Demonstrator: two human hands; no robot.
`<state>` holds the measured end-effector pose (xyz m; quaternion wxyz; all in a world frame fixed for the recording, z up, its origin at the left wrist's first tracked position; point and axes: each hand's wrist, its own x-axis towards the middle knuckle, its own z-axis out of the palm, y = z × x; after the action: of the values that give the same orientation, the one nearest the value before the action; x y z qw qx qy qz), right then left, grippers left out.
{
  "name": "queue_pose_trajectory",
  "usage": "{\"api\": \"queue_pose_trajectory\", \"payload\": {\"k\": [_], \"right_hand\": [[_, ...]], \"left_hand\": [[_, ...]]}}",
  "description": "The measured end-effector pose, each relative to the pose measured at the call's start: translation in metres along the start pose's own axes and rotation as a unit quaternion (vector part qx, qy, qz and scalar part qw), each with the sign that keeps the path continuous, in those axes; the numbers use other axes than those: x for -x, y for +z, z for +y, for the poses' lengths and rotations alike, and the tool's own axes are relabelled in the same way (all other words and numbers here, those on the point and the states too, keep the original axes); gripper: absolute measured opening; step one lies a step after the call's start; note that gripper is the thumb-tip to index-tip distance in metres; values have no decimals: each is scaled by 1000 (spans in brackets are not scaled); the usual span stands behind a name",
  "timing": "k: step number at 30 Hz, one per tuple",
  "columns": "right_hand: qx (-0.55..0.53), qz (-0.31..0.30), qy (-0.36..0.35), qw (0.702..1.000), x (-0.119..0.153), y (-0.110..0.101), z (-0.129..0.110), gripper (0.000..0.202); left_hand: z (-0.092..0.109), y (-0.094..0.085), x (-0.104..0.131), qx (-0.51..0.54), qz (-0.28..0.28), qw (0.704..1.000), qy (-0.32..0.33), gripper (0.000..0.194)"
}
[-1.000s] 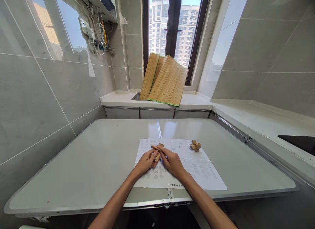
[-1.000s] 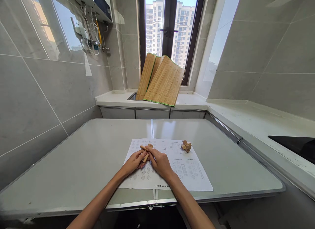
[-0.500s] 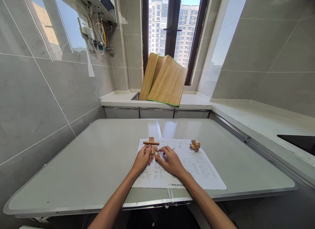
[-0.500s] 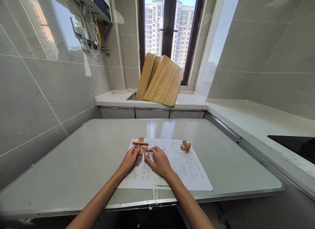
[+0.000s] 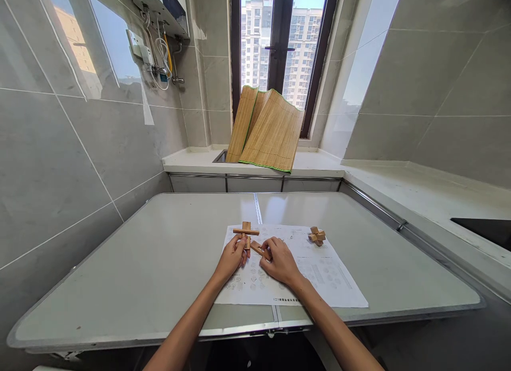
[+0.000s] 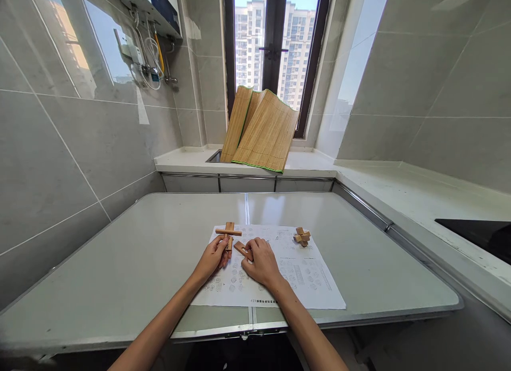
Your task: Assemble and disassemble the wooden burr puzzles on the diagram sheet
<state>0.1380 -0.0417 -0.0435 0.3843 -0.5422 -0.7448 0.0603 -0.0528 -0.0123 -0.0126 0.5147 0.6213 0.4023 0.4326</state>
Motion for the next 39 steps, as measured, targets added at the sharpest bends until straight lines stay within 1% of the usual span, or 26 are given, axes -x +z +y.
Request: {"api": "queue_pose_trajectory", "payload": {"k": [3, 8, 11, 13, 15, 17, 18, 20, 23, 24, 27, 28, 30, 32, 35, 39], "right_hand": [[-21, 2, 14, 1000, 0, 1, 5, 23], [-75, -8, 5, 997, 2, 2, 9, 31], [-96, -20, 14, 995, 2, 1, 7, 21], [-119, -7, 28, 993, 0, 0, 6, 18], [-191, 42, 68, 978, -2, -2, 5, 20], [-286, 88, 123, 946, -6, -6, 5, 28], [-330, 96, 147, 928, -7, -8, 6, 33], [-388, 81, 174, 901, -11, -12, 8, 42], [-450, 40, 178, 874, -14, -19, 7, 48], [-481, 23, 177, 858, -15, -22, 6, 48], [-583, -41, 173, 793, -15, -28, 0, 50], [-602, -61, 172, 777, -14, -29, -3, 51], [-609, -92, 168, 770, -13, -31, -6, 55], [-603, -107, 162, 773, -12, -31, -8, 56], [-595, -110, 154, 781, -12, -31, -10, 56], [-600, -119, 140, 779, -11, -32, -10, 56]], "left_hand": [[2, 0, 0, 7, -2, 1000, -2, 44], [4, 0, 0, 28, -18, 999, -6, 44], [5, -1, 0, 42, -22, 999, -14, 46], [5, -2, 0, 51, -20, 998, -18, 47], [6, -3, 0, 62, -20, 998, -20, 48], [7, -5, 0, 77, -25, 996, -26, 49], [7, -5, 0, 86, -29, 995, -30, 49], [7, -6, 0, 103, -38, 993, -39, 49], [7, -6, 1, 123, -56, 989, -53, 48], [7, -6, 1, 129, -64, 988, -57, 47], [7, -6, 2, 144, -95, 983, -69, 45], [7, -5, 3, 147, -106, 981, -72, 45], [7, -5, 3, 151, -121, 978, -75, 45], [8, -5, 4, 152, -130, 977, -79, 44], [10, -5, 4, 153, -140, 975, -82, 42], [10, -4, 5, 160, -145, 973, -79, 40]]}}
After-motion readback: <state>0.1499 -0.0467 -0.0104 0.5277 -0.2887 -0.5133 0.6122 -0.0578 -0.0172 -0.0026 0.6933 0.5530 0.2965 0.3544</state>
